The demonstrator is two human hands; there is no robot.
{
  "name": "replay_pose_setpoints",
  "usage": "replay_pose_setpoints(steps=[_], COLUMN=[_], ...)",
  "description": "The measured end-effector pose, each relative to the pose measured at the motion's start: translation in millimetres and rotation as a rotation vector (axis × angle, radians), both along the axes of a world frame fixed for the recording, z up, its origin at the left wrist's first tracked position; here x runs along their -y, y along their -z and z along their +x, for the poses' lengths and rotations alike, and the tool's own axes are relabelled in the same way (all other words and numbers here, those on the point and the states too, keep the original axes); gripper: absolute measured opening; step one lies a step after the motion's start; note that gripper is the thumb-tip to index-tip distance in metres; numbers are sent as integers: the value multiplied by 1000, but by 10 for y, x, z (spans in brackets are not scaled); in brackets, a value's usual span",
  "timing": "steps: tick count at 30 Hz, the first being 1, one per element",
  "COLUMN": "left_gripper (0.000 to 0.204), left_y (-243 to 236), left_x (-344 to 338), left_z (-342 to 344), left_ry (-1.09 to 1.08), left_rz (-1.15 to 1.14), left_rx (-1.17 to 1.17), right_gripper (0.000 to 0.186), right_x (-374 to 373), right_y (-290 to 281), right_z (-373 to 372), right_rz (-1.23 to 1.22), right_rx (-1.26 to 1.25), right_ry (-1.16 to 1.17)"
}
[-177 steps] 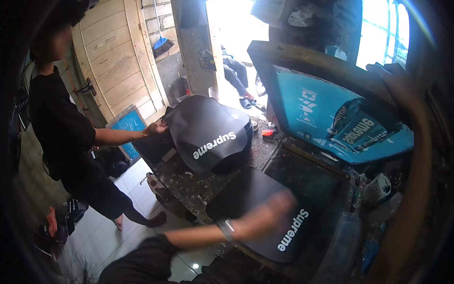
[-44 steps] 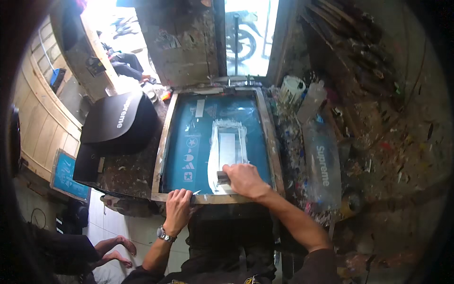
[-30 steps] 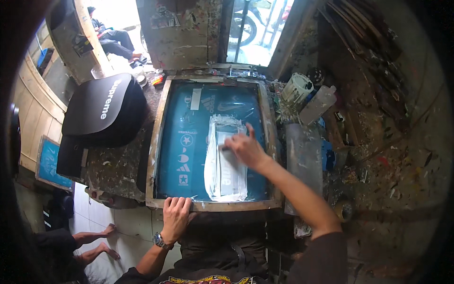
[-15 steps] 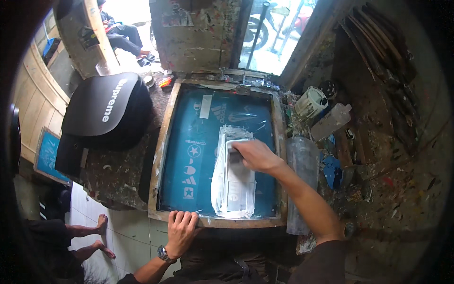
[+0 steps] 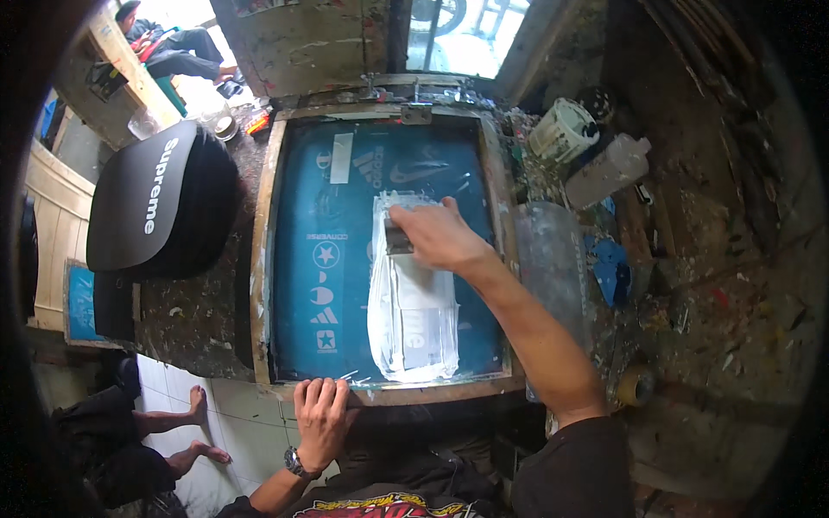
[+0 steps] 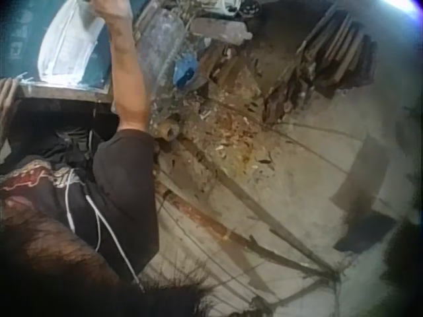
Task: The person performs screen printing on black panels using a squeegee and white ink, then removes the panels and hands them to an assistant.
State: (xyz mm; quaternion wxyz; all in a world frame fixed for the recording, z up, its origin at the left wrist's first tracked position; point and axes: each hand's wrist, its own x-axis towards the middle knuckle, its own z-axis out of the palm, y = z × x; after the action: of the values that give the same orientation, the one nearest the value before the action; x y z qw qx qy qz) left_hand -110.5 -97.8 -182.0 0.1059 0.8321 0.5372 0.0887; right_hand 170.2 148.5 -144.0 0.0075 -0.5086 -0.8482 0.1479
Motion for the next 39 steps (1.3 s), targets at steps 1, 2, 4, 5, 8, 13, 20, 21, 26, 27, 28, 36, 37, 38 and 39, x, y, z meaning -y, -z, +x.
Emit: replay_pose_setpoints(steps=[1,2,4,5,8,13,20,21,26,27,28,36,37,38,39], left_gripper=[64,64,63,63,58,52,42,41,39,38,39,41,41,40,40], left_y=[-13,-21,-62,-77,-104,-106,-121,-110,-200,-216,-179,-379,-453,-551,-661], left_x=[-12,-23,-27,-28,-37,-11,0,-3,34,34,20,-23,-10,-10,-32], left_z=[-3,-3,7,17,32,16,38,47,-66,-49,-28,3,-70,-80,-108], left_ry=[11,9,9,18,4,9,-2,4,12,17,30,58,37,32,12], left_rz=[-8,-11,-8,-11,17,43,108,120,212,205,208,204,189,183,180], left_rx=[-3,7,18,16,60,69,102,110,83,79,87,56,41,29,21], right_gripper=[34,34,34,34,43,47,49,49,42,42,38,30,38,38,44], right_x=[78,159,356,472,809,1321,1985,2068,2428,2458,2520,2681,2668,2663,2639], right_y=[-59,-107,-49,4,71,-14,31,55,85,101,134,138,66,20,-33], right_z=[-47,-87,-68,-54,-65,-167,-252,-251,-365,-362,-353,-382,-459,-478,-513], right_rz=[-8,-87,-93,-96,-18,-35,6,54,414,429,509,679,672,666,705], right_rx=[-3,33,35,33,10,78,42,50,-101,-102,-72,-104,-172,-180,-181], right_ry=[11,21,5,14,-4,10,76,77,97,98,152,262,262,251,267])
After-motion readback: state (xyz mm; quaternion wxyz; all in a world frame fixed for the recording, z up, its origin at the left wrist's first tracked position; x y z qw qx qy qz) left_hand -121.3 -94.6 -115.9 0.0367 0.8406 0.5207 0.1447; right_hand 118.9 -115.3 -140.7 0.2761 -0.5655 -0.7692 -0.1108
